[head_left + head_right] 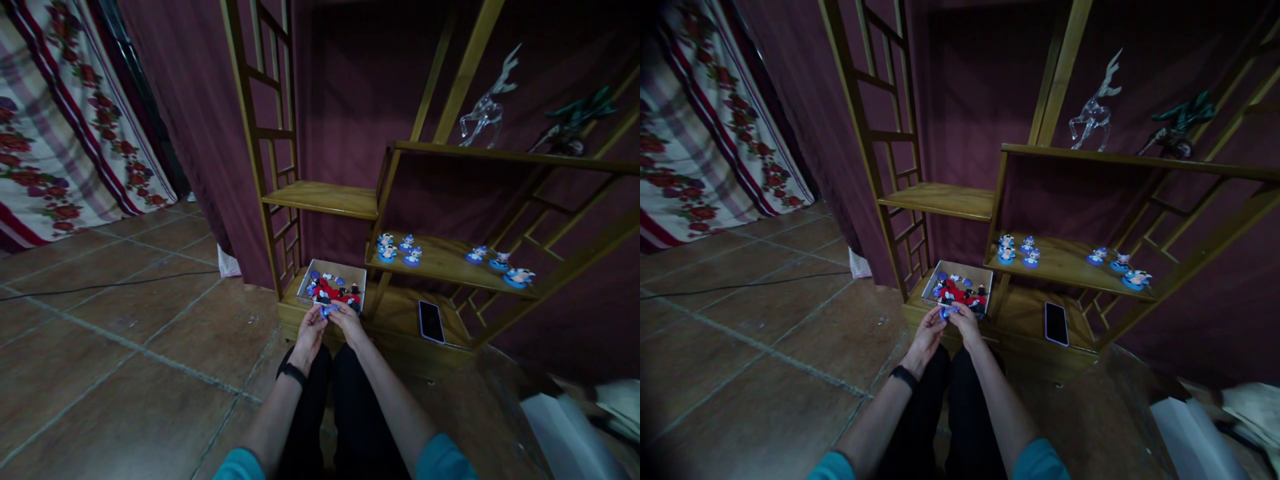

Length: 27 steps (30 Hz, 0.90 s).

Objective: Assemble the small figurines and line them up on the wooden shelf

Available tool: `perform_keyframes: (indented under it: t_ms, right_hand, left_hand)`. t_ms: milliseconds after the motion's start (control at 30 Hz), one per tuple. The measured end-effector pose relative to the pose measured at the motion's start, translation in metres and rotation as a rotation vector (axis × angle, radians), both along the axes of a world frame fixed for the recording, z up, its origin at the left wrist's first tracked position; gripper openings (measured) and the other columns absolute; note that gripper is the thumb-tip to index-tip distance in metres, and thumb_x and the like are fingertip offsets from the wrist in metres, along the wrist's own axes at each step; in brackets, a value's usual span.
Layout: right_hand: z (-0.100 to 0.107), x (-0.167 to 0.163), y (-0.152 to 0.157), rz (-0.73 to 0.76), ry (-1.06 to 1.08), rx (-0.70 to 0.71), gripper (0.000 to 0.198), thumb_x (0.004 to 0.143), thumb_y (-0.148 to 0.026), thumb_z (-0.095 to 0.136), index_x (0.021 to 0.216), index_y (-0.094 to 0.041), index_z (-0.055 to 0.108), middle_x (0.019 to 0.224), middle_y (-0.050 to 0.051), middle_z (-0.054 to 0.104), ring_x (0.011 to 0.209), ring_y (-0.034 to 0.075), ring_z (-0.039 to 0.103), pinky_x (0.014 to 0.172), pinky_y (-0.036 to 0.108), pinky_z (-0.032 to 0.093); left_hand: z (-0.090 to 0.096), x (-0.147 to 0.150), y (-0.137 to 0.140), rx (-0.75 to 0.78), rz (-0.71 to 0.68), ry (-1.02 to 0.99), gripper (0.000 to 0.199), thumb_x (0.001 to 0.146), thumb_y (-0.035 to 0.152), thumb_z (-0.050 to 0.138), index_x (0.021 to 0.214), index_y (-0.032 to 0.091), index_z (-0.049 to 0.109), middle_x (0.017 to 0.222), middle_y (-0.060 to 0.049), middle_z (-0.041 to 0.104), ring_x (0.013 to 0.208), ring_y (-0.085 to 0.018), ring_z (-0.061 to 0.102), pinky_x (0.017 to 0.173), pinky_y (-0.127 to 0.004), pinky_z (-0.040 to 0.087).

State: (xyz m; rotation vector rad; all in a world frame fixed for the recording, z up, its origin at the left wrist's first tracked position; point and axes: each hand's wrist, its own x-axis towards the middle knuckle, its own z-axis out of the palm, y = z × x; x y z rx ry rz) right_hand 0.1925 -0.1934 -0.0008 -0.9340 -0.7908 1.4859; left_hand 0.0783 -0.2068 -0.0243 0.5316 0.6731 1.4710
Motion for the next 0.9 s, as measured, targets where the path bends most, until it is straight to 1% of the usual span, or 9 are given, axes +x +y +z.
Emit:
perform_keyframes:
  t_ms: [133, 233, 367, 433, 500, 600, 700, 800, 900]
  right_hand:
    - [0.001, -0.002, 0.0, -0.013, 0.021, -0.001, 0.04, 0.056, -0.026, 0.072, 0.094, -0.019, 0.065, 0.093, 0.006, 0.068, 0.092, 0.021, 0.062, 0.084, 0.036, 0.046]
    - [0.004, -0.002, -0.001, -0.022, -0.026, -0.01, 0.039, 0.057, -0.027, 0.071, 0.095, -0.02, 0.065, 0.092, 0.005, 0.068, 0.087, 0.02, 0.062, 0.078, 0.034, 0.048]
    - [0.005, 0.001, -0.001, -0.023, -0.106, -0.013, 0.035, 0.059, -0.031, 0.069, 0.092, -0.02, 0.067, 0.086, 0.004, 0.068, 0.074, 0.016, 0.061, 0.065, 0.027, 0.047]
    - [0.005, 0.002, -0.001, -0.023, -0.128, -0.003, 0.034, 0.061, -0.034, 0.069, 0.092, -0.019, 0.067, 0.08, 0.003, 0.068, 0.069, 0.015, 0.06, 0.061, 0.025, 0.045]
    - [0.005, 0.002, 0.0, -0.043, -0.144, -0.001, 0.036, 0.061, -0.036, 0.069, 0.092, -0.019, 0.067, 0.078, 0.003, 0.068, 0.067, 0.015, 0.059, 0.059, 0.025, 0.044]
    - [0.005, 0.002, 0.001, -0.082, -0.148, 0.005, 0.039, 0.06, -0.038, 0.07, 0.094, -0.02, 0.067, 0.086, 0.004, 0.069, 0.072, 0.017, 0.06, 0.063, 0.027, 0.045]
    - [0.004, 0.002, 0.002, -0.074, -0.125, 0.031, 0.04, 0.06, -0.039, 0.07, 0.096, -0.02, 0.067, 0.092, 0.004, 0.069, 0.081, 0.019, 0.061, 0.071, 0.03, 0.046]
    - [0.004, 0.003, 0.002, -0.046, -0.096, 0.076, 0.04, 0.06, -0.037, 0.071, 0.097, -0.022, 0.067, 0.096, 0.003, 0.069, 0.088, 0.02, 0.061, 0.081, 0.033, 0.045]
    - [0.003, 0.003, 0.003, -0.036, -0.082, 0.08, 0.041, 0.059, -0.036, 0.071, 0.097, -0.022, 0.067, 0.099, 0.003, 0.068, 0.093, 0.021, 0.06, 0.086, 0.035, 0.043]
  left_hand:
    - [0.001, 0.0, -0.001, -0.005, 0.004, -0.004, 0.051, 0.058, -0.004, 0.066, 0.102, 0.021, 0.062, 0.1, -0.004, 0.066, 0.093, -0.014, 0.06, 0.085, -0.026, 0.042]
    - [0.003, 0.0, -0.001, -0.044, -0.016, -0.044, 0.046, 0.063, -0.001, 0.065, 0.103, 0.02, 0.061, 0.097, -0.003, 0.066, 0.088, -0.013, 0.061, 0.084, -0.027, 0.044]
    - [0.006, -0.002, -0.001, -0.148, -0.1, -0.088, 0.026, 0.072, 0.01, 0.064, 0.097, 0.018, 0.061, 0.088, -0.004, 0.067, 0.076, -0.012, 0.063, 0.079, -0.028, 0.048]
    - [0.008, -0.003, -0.001, -0.178, -0.149, -0.095, 0.018, 0.075, 0.016, 0.063, 0.093, 0.016, 0.061, 0.085, -0.006, 0.067, 0.074, -0.013, 0.063, 0.076, -0.028, 0.049]
    - [0.01, -0.002, -0.001, -0.193, -0.191, -0.092, 0.014, 0.077, 0.02, 0.062, 0.089, 0.015, 0.06, 0.082, -0.007, 0.067, 0.074, -0.014, 0.064, 0.074, -0.027, 0.05]
    - [0.013, -0.002, -0.001, -0.202, -0.227, -0.072, 0.016, 0.078, 0.024, 0.061, 0.089, 0.013, 0.06, 0.08, -0.008, 0.067, 0.074, -0.014, 0.064, 0.073, -0.027, 0.051]
    - [0.013, -0.002, -0.002, -0.187, -0.225, -0.063, 0.017, 0.076, 0.02, 0.063, 0.091, 0.014, 0.059, 0.086, -0.008, 0.067, 0.08, -0.015, 0.064, 0.077, -0.028, 0.05]
    - [0.011, -0.002, -0.002, -0.15, -0.213, -0.067, 0.028, 0.072, 0.011, 0.065, 0.099, 0.018, 0.058, 0.093, -0.006, 0.067, 0.084, -0.015, 0.064, 0.084, -0.033, 0.048]
    - [0.01, -0.002, -0.002, -0.127, -0.194, -0.061, 0.038, 0.071, 0.007, 0.065, 0.106, 0.02, 0.056, 0.094, -0.005, 0.067, 0.083, -0.014, 0.064, 0.089, -0.035, 0.046]
